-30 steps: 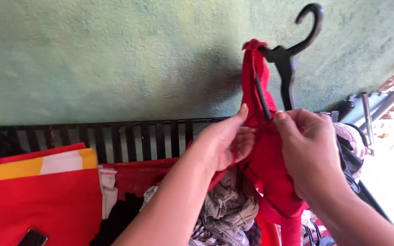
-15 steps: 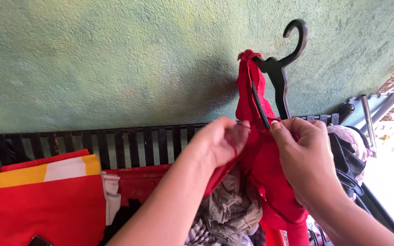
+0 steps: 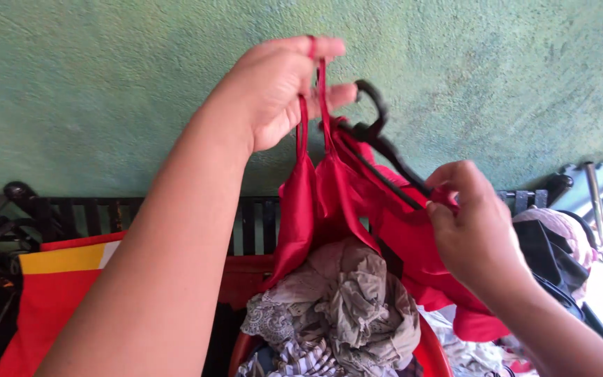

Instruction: The person takes damp garments from a red bucket, places each on a hanger, and hangs them on an outdoor clothes rack. Items handled include a dark blue top, a brown top, a patterned top, and a red top. The person moves between an indoor area with a desk and an outdoor balcony with a metal rack.

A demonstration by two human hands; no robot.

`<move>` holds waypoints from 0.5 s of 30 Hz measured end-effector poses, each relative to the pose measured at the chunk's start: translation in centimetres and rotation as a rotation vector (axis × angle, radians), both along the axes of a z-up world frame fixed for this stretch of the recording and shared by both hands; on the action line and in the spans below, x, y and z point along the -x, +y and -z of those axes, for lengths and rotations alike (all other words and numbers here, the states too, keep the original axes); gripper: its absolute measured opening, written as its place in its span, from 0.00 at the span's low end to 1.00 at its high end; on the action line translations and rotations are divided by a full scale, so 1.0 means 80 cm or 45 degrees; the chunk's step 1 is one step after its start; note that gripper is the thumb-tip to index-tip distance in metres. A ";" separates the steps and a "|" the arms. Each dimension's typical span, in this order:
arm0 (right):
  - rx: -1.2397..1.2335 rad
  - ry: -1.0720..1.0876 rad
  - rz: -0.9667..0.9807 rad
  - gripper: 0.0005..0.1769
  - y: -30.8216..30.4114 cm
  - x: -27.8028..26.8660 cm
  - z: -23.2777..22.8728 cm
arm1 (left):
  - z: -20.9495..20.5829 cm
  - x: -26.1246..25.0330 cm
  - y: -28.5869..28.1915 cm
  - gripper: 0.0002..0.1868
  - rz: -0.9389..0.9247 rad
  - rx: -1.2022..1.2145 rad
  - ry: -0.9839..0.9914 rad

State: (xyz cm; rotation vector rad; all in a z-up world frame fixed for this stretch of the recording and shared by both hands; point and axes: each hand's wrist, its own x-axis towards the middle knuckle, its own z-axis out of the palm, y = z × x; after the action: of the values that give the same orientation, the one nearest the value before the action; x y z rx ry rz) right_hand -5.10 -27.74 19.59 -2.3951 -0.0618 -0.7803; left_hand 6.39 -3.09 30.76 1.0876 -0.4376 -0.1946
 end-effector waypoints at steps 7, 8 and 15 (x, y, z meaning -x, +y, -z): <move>0.185 0.020 -0.150 0.12 0.034 -0.002 -0.032 | -0.039 0.023 -0.029 0.16 -0.179 -1.049 -0.484; 0.182 0.018 -0.155 0.12 0.033 -0.007 -0.033 | -0.049 0.030 -0.030 0.16 -0.185 -1.053 -0.484; 0.185 -0.122 -0.284 0.14 0.022 -0.034 -0.070 | -0.080 0.010 -0.014 0.15 -0.599 -1.909 -0.611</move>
State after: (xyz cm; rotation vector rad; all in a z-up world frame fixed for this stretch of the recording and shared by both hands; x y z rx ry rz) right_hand -2.38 -26.01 25.19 -2.4302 -0.4302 -0.8070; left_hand 5.58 -4.19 37.17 2.7024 -0.4167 0.2326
